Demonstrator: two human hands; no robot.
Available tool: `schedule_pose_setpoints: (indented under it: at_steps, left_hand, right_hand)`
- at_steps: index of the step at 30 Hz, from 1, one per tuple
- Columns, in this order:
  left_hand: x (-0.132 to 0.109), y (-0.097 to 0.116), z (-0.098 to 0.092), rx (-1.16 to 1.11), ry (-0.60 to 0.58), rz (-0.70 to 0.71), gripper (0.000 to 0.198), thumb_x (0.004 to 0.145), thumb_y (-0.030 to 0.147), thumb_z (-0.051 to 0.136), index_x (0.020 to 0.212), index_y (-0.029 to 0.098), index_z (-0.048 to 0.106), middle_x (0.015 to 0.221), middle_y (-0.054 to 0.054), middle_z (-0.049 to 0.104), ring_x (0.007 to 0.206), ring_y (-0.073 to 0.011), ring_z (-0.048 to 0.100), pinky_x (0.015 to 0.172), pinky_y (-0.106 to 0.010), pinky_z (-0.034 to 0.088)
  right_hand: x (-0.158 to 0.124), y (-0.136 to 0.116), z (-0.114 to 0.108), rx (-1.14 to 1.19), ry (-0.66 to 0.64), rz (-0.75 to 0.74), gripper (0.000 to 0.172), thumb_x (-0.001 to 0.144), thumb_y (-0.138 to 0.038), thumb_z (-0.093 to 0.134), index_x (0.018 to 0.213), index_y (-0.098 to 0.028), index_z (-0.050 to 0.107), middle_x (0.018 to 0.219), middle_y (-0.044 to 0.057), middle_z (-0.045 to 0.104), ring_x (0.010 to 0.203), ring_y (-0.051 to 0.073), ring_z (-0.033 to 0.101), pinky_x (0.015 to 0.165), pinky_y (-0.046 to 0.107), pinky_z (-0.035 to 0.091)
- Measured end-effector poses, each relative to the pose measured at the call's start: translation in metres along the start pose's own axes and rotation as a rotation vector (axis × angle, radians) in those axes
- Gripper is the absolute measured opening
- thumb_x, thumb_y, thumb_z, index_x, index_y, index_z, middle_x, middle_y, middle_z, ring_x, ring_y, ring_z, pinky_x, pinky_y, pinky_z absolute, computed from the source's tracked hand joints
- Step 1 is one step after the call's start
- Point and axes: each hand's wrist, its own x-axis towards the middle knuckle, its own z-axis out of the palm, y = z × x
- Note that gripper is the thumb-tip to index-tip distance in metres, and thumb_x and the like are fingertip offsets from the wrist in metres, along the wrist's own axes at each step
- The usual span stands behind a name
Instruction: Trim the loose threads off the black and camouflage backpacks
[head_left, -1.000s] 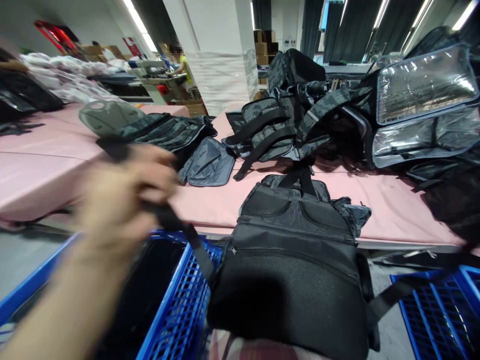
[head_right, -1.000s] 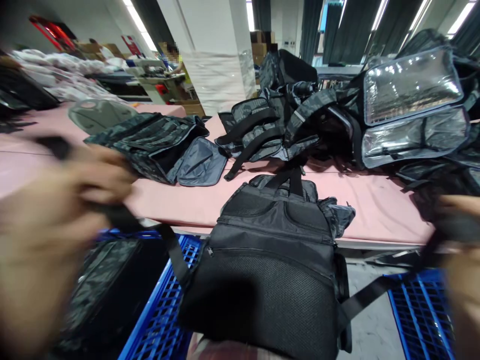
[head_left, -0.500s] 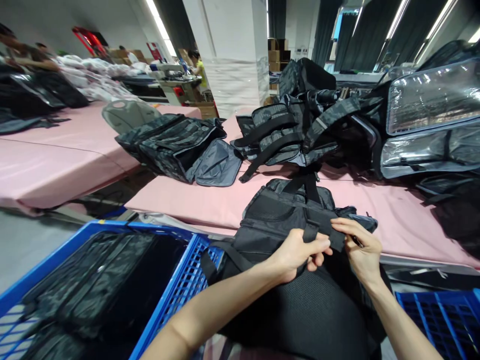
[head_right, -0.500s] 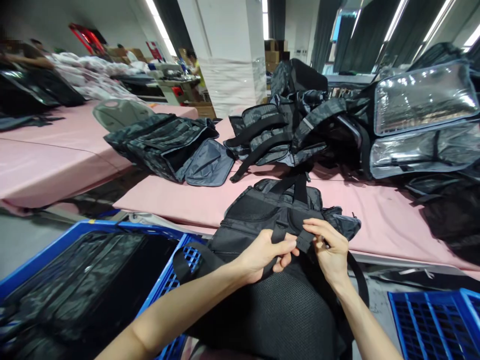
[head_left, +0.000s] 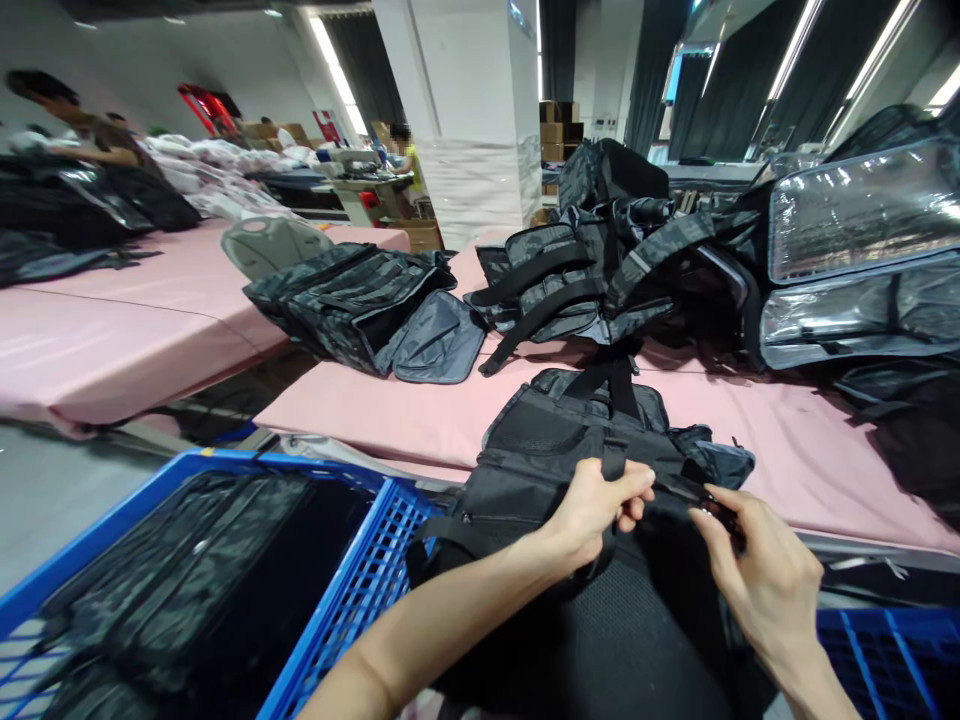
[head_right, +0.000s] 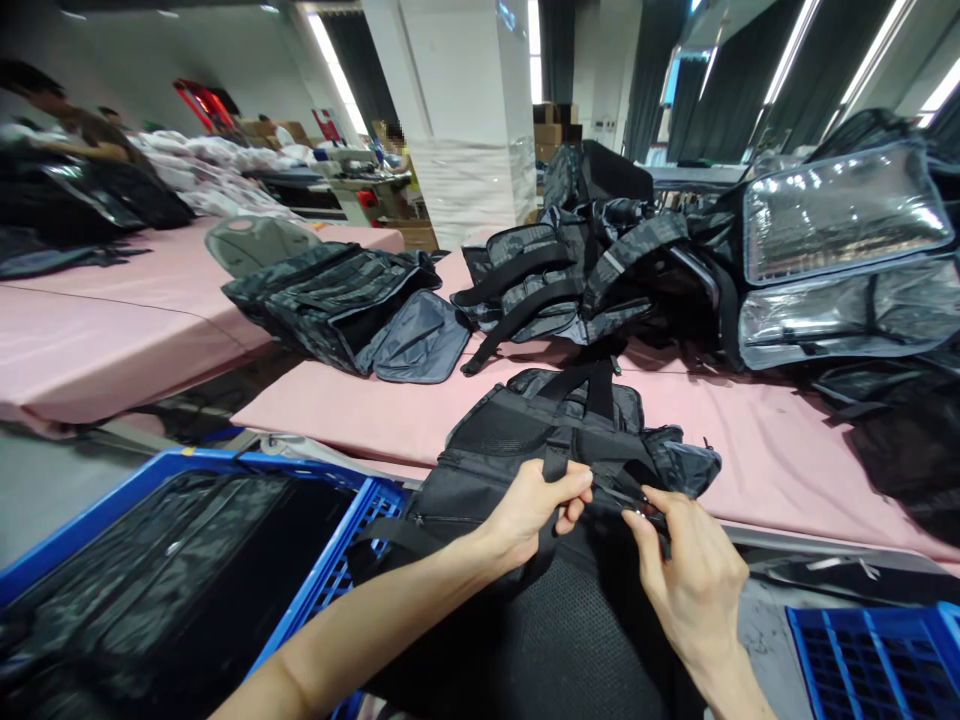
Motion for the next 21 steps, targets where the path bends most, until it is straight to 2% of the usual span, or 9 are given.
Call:
schedule_pose_setpoints:
  at_steps: [5,10,13,16,19,21]
  left_hand:
    - [-0.0037,-0.0005,0.0015,0.034,-0.003,-0.002,0.039,0.059,0.043,0.076,0.064,0.008,0.060,0.055,0.000,0.053,0.045,-0.0041,0.042,0.039,-0.018,0.028]
    - [-0.0048,-0.0017,0.0015,0.053,0.012,0.013,0.035,0.059,0.041,0.074,0.062,0.009,0.060,0.053,0.000,0.052,0.043,-0.0043,0.042,0.039,-0.018,0.028]
    - [-0.0048,-0.0041,0.0039,0.097,0.037,0.042,0.031,0.060,0.038,0.072,0.066,0.009,0.062,0.055,0.000,0.054,0.043,-0.0050,0.043,0.038,-0.018,0.029]
    - [-0.0055,-0.0044,0.0053,0.164,0.055,0.063,0.028,0.060,0.035,0.070,0.069,0.009,0.064,0.055,0.000,0.055,0.043,-0.0052,0.043,0.038,-0.018,0.029]
    - [-0.0064,-0.0014,0.0027,0.214,-0.006,0.045,0.026,0.062,0.035,0.069,0.061,0.010,0.061,0.052,0.001,0.052,0.042,-0.0040,0.040,0.038,-0.018,0.026]
    - [-0.0063,0.0009,-0.0007,0.195,-0.041,0.007,0.028,0.062,0.037,0.069,0.058,0.011,0.058,0.050,0.002,0.050,0.041,-0.0035,0.039,0.037,-0.017,0.024]
  right_hand:
    - [0.0024,0.0023,-0.0008,0.020,0.004,-0.016,0.012,0.089,-0.028,0.055,0.094,-0.019,0.061,0.081,0.001,0.067,0.068,0.012,0.062,0.066,0.023,0.042]
    - [-0.0012,0.0024,-0.0027,0.088,-0.017,0.068,0.015,0.090,-0.032,0.053,0.093,-0.020,0.062,0.080,0.001,0.067,0.063,0.012,0.061,0.061,0.023,0.044]
    - [-0.0001,-0.0010,-0.0027,0.056,-0.030,-0.004,0.015,0.089,-0.031,0.055,0.096,-0.019,0.061,0.084,0.002,0.067,0.070,0.013,0.063,0.067,0.024,0.044]
    - [0.0017,-0.0014,-0.0034,0.038,-0.033,-0.049,0.012,0.088,-0.028,0.056,0.093,-0.020,0.062,0.082,0.001,0.068,0.070,0.012,0.063,0.068,0.023,0.044]
    - [0.0017,0.0034,-0.0041,0.130,-0.071,0.079,0.015,0.089,-0.033,0.053,0.089,-0.021,0.063,0.078,-0.001,0.068,0.062,0.011,0.061,0.059,0.022,0.044]
    - [0.0012,0.0065,-0.0034,0.224,-0.092,0.171,0.019,0.090,-0.038,0.052,0.091,-0.022,0.062,0.082,0.000,0.068,0.064,0.012,0.063,0.058,0.021,0.046]
